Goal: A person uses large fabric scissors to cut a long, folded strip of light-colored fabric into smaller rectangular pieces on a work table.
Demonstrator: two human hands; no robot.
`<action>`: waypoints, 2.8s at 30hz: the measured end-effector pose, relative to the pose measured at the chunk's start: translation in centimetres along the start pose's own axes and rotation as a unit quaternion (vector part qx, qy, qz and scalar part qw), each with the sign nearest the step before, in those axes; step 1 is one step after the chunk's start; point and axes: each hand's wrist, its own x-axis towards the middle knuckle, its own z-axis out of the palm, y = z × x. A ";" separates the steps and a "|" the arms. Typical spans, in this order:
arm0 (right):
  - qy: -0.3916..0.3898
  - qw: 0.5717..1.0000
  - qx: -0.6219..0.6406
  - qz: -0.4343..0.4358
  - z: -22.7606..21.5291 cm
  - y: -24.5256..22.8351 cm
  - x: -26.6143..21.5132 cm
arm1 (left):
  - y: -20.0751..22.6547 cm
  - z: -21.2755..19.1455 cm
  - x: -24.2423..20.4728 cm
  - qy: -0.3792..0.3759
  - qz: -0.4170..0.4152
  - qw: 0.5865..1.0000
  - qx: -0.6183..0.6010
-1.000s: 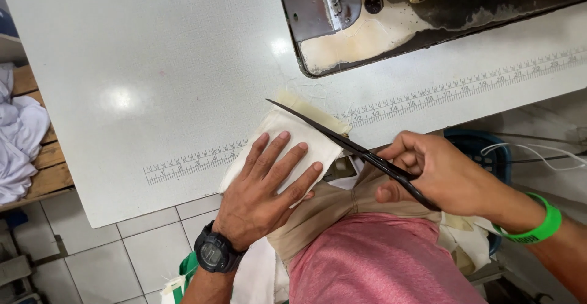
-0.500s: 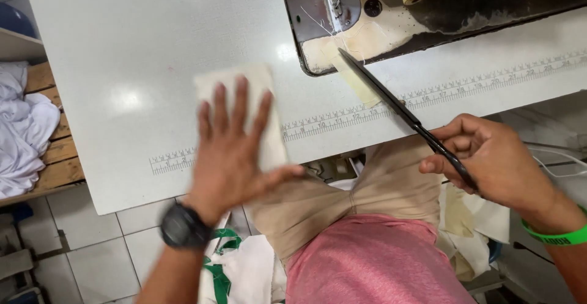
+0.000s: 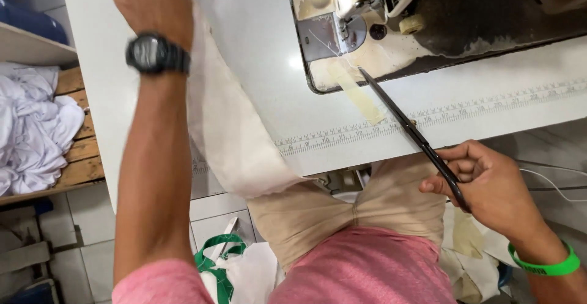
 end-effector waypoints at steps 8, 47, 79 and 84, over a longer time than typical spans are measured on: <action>0.046 0.996 0.045 0.058 0.3 0.4 1.2 | 2.0 -24.4 -13.4 -0.476 0.075 0.838 -0.257; 0.026 1.000 0.005 -0.017 -2.1 2.7 -2.4 | 2.5 -20.6 -12.3 -0.326 0.176 0.841 -0.393; -0.046 0.965 0.158 0.205 -3.3 9.6 -6.6 | 12.1 -29.1 -14.3 -0.361 0.114 0.891 -0.249; -0.099 0.990 0.099 0.002 -0.9 11.7 -5.9 | 12.6 -29.9 -14.0 -0.360 0.114 0.897 -0.232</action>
